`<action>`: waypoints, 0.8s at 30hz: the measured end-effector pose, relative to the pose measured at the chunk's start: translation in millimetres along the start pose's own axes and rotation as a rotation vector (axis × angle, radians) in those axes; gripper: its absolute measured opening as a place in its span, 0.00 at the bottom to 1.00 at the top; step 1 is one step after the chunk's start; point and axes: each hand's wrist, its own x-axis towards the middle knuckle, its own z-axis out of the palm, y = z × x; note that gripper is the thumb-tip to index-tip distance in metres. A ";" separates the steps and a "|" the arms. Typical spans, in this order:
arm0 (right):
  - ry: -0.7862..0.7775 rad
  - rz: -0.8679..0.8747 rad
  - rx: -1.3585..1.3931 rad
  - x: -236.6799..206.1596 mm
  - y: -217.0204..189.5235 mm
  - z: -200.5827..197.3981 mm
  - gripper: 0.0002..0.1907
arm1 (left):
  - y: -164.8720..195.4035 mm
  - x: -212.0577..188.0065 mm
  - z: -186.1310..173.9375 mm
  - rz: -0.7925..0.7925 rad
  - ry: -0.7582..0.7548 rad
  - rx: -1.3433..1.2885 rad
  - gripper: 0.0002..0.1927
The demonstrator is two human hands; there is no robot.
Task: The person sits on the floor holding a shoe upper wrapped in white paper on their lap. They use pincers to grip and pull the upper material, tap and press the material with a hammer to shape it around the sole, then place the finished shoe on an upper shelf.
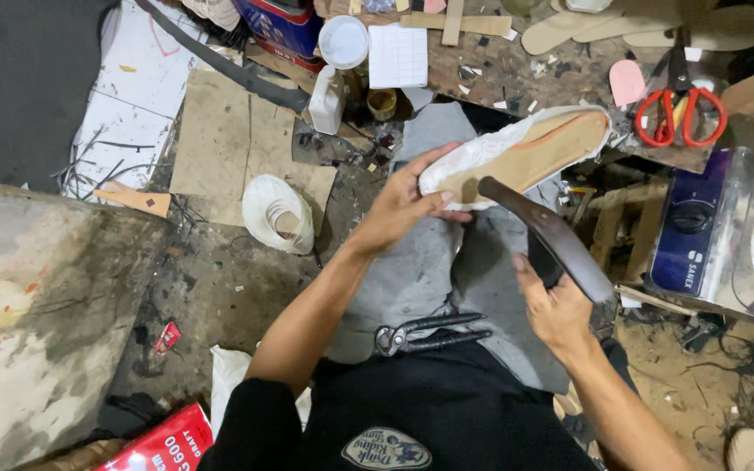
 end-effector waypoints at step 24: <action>0.365 -0.230 0.731 16.4 -45.2 -24.8 0.22 | -72.3 76.9 -16.8 -0.343 -0.122 -0.124 0.45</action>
